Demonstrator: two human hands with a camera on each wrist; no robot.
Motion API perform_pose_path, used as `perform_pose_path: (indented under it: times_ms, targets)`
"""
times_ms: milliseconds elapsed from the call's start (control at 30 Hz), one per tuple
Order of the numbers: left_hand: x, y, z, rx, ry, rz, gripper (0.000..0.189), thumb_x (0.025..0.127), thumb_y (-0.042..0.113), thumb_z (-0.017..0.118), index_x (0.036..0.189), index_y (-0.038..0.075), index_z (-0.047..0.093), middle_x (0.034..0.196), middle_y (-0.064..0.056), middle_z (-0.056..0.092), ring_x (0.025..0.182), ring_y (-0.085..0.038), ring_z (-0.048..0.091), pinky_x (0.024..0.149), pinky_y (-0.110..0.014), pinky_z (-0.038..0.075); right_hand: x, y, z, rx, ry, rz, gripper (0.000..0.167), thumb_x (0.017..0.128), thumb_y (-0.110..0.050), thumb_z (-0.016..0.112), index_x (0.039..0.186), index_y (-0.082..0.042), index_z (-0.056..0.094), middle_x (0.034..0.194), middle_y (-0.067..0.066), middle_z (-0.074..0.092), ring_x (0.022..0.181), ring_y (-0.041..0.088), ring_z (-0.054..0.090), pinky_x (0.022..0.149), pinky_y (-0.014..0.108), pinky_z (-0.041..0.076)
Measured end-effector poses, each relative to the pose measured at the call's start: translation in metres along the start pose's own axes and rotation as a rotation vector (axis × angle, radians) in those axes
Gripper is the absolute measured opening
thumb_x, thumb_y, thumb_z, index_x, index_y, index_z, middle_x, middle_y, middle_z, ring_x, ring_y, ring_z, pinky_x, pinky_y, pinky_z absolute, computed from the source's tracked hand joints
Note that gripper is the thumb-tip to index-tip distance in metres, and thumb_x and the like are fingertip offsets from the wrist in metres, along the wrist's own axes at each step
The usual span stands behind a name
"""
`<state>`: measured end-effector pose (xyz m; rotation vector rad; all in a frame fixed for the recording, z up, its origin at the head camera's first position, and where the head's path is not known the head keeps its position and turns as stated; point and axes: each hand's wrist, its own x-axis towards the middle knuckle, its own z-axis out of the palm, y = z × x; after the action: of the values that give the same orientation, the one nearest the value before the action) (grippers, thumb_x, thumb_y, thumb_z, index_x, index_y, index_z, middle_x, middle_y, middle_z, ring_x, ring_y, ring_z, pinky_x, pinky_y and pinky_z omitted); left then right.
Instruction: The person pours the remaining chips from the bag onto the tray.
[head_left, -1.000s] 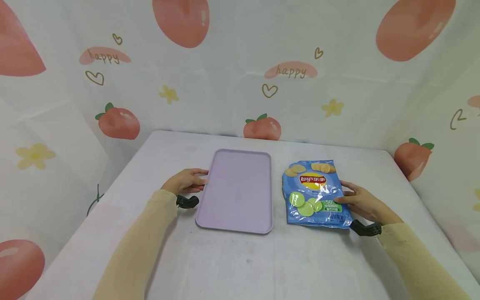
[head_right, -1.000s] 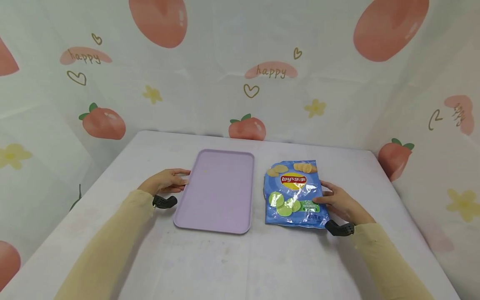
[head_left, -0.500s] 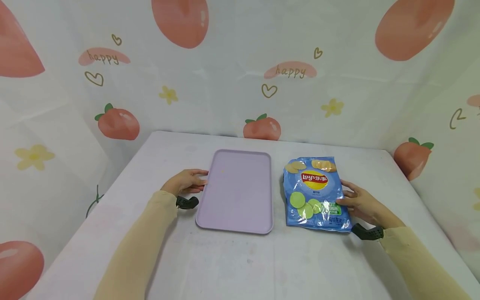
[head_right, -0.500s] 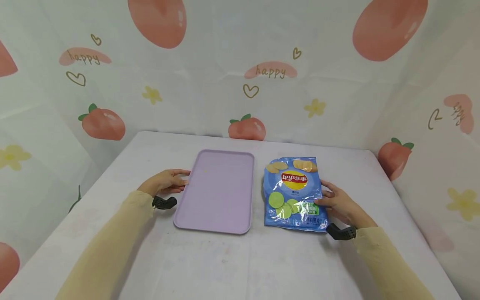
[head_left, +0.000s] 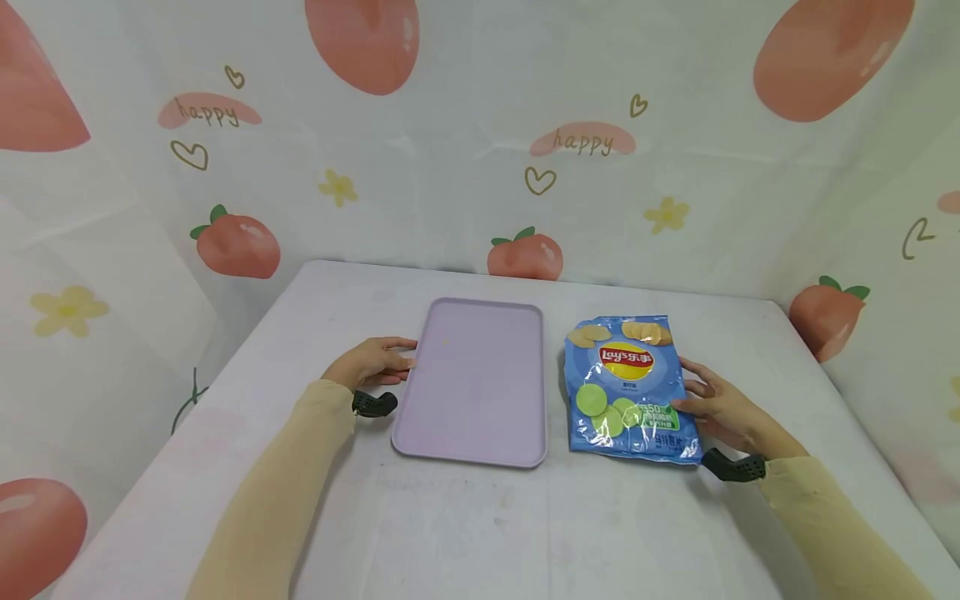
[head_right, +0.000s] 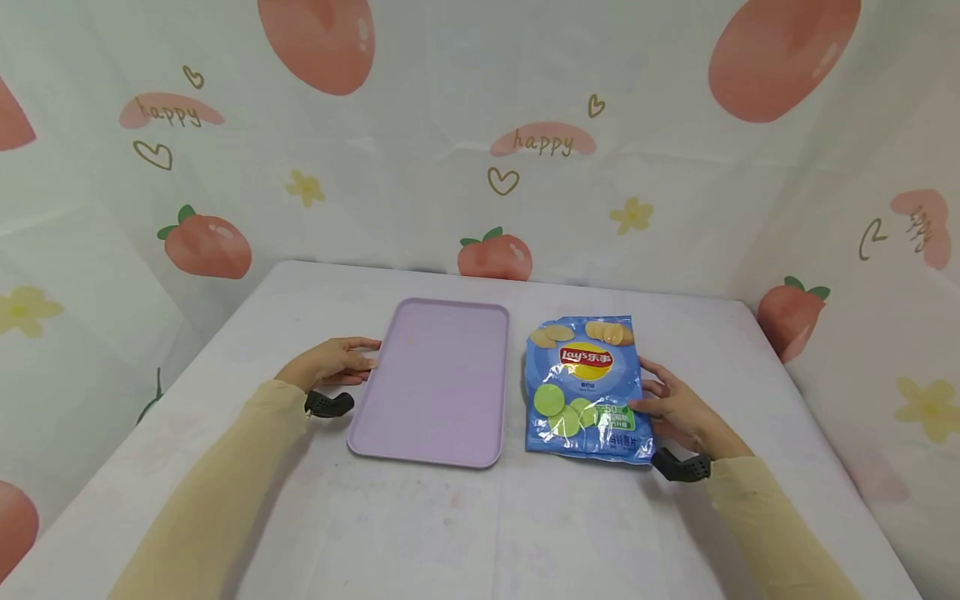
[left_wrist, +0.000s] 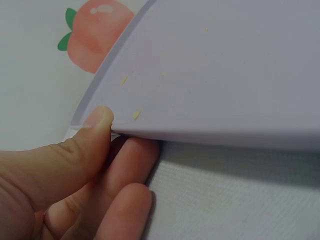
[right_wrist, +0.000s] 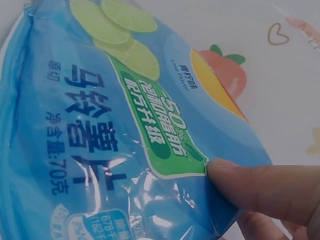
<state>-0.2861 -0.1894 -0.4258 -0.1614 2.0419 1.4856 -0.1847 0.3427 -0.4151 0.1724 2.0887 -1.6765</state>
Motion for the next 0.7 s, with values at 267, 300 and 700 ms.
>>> perform_pose_path:
  times_ms: [267,300,700]
  targets:
    - [0.001,0.000,-0.001,-0.009,-0.003,-0.003,0.065,0.092,0.010,0.066,0.150,0.011,0.036,0.076,0.005,0.065,0.065,-0.004,0.063,0.063,-0.017,0.055,0.000,0.001,0.000,0.032,-0.010,-0.002,0.093,0.096,-0.014,0.062,0.156,-0.023,-0.008,0.156,0.026,0.010,0.102,0.009,0.057,0.093,0.036,0.054]
    - [0.000,0.000,-0.001,-0.010,-0.003,-0.006,0.065,0.092,0.010,0.066,0.150,0.011,0.036,0.076,0.005,0.065,0.065,-0.004,0.063,0.062,-0.017,0.055,0.000,0.000,0.000,0.033,-0.011,-0.003,0.093,0.096,-0.014,0.062,0.156,-0.023,-0.008,0.156,0.026,0.009,0.102,0.009,0.057,0.093,0.036,0.054]
    - [-0.001,0.001,0.000,-0.006,0.004,-0.010,0.063,0.093,0.011,0.066,0.149,0.012,0.038,0.076,0.006,0.065,0.065,-0.003,0.063,0.062,-0.016,0.055,-0.007,-0.015,0.002,0.040,-0.030,-0.070,0.090,0.097,-0.013,0.060,0.156,-0.024,-0.006,0.145,0.012,0.032,0.100,0.011,0.062,0.089,0.037,0.056]
